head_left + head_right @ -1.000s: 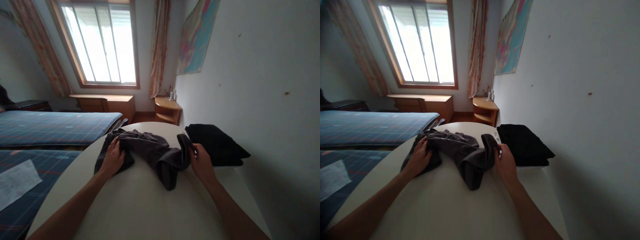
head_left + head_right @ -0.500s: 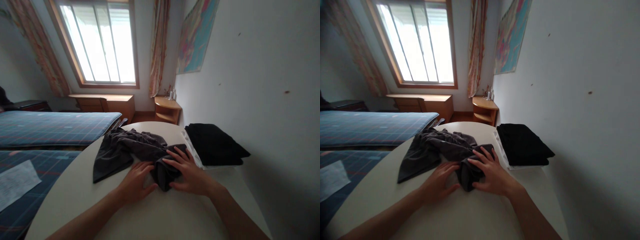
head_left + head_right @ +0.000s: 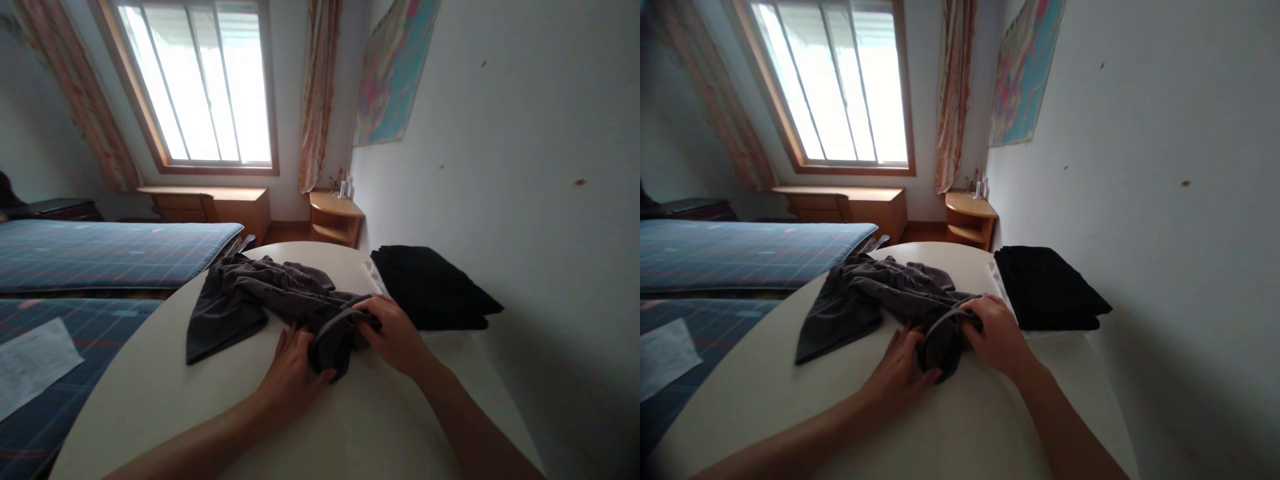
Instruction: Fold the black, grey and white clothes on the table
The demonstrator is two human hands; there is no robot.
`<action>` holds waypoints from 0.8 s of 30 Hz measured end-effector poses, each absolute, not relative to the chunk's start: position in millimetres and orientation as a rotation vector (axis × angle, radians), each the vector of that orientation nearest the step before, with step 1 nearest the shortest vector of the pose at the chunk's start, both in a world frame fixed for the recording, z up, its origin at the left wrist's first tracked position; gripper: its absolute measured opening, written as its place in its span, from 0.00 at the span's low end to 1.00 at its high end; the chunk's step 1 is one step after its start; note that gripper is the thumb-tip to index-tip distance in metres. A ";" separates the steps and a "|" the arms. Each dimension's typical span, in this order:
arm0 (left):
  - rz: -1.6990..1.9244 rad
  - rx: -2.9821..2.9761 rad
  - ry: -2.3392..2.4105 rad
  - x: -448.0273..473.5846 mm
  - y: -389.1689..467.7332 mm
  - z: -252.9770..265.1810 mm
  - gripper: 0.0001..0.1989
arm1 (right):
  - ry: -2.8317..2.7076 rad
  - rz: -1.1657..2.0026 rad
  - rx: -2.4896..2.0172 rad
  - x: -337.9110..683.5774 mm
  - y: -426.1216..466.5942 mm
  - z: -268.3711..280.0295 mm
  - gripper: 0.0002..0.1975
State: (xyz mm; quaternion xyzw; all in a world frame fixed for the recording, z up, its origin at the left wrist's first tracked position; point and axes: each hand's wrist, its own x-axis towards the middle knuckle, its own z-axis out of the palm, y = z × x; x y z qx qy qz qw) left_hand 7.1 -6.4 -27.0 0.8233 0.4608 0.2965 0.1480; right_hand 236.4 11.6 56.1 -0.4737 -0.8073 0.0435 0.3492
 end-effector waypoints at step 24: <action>1.156 1.308 1.075 -50.5 11.6 49.7 0.26 | -1.681 -0.136 -1.361 253.3 17.3 55.3 0.13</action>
